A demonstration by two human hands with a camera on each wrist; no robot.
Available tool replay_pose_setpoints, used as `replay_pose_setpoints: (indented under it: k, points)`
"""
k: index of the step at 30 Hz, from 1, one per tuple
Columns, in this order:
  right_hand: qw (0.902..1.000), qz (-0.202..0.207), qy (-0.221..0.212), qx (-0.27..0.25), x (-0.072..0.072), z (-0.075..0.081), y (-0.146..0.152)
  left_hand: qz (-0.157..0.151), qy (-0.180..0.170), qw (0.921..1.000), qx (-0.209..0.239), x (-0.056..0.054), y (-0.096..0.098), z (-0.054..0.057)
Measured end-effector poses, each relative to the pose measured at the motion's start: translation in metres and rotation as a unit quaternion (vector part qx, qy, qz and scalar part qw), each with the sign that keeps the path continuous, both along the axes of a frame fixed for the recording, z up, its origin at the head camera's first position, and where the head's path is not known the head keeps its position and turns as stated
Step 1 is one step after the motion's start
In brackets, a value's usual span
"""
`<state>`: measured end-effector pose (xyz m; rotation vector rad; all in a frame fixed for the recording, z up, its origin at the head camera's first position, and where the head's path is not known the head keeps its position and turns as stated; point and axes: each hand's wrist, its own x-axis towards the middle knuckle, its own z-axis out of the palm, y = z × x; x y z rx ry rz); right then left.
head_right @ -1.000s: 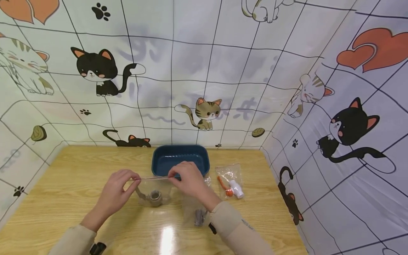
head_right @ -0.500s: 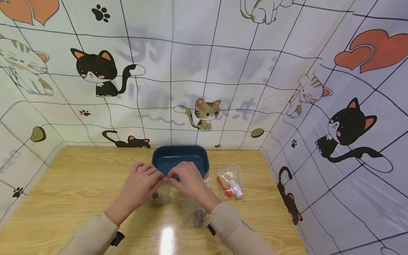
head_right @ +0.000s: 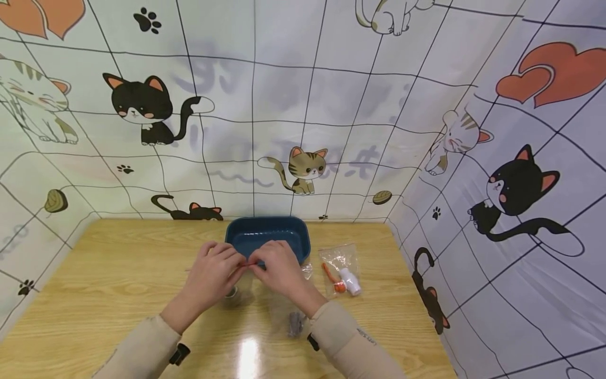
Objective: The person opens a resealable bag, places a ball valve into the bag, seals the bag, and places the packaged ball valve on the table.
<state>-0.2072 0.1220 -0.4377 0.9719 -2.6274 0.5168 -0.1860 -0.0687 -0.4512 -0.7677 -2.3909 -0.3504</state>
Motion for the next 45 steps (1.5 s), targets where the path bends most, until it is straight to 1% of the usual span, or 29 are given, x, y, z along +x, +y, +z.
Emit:
replay_pose_setpoints:
  k: [8, 12, 17, 20, 23, 26, 31, 34, 38, 42, 45]
  points:
    - [0.9995, -0.005, 0.026, 0.016, 0.002, 0.000, -0.001, 0.007, -0.007, 0.9999, 0.004, 0.001, -0.002, 0.000]
    - [0.9992, -0.004, 0.037, 0.014, 0.002, -0.001, -0.002, 0.012, -0.009, 0.9999, 0.004, 0.003, -0.005, 0.001]
    - [0.9987, 0.007, 0.049, 0.003, 0.001, -0.001, -0.005, 0.011, -0.001, 0.9999, -0.005, 0.003, -0.006, 0.003]
    - [0.9983, 0.011, 0.057, 0.004, 0.001, -0.001, -0.006, 0.011, 0.000, 0.9999, -0.001, 0.003, -0.007, 0.001]
    - [0.9980, 0.008, 0.062, 0.014, 0.001, -0.001, -0.006, 0.016, 0.002, 0.9999, 0.005, 0.003, -0.009, -0.002]
    - [0.9976, 0.006, 0.063, 0.028, 0.002, -0.001, -0.007, 0.017, 0.011, 0.9998, 0.004, 0.003, -0.011, -0.004]
    - [0.9970, 0.008, 0.066, 0.039, 0.001, -0.003, -0.010, 0.012, 0.024, 0.9996, 0.003, 0.004, -0.012, -0.004]
    - [0.9969, 0.008, 0.069, 0.035, 0.001, -0.004, -0.010, 0.014, 0.015, 0.9998, 0.006, 0.005, -0.014, -0.005]
    - [0.9974, 0.006, 0.068, 0.025, 0.001, -0.005, -0.010, 0.016, 0.013, 0.9997, 0.015, 0.004, -0.020, -0.007]
    - [0.9975, 0.014, 0.065, 0.021, 0.001, -0.006, -0.012, 0.004, 0.027, 0.9994, 0.020, 0.004, -0.021, -0.008]
    - [0.9969, 0.020, 0.072, 0.024, 0.001, -0.007, -0.013, -0.002, 0.030, 0.9994, 0.018, 0.004, -0.021, -0.008]
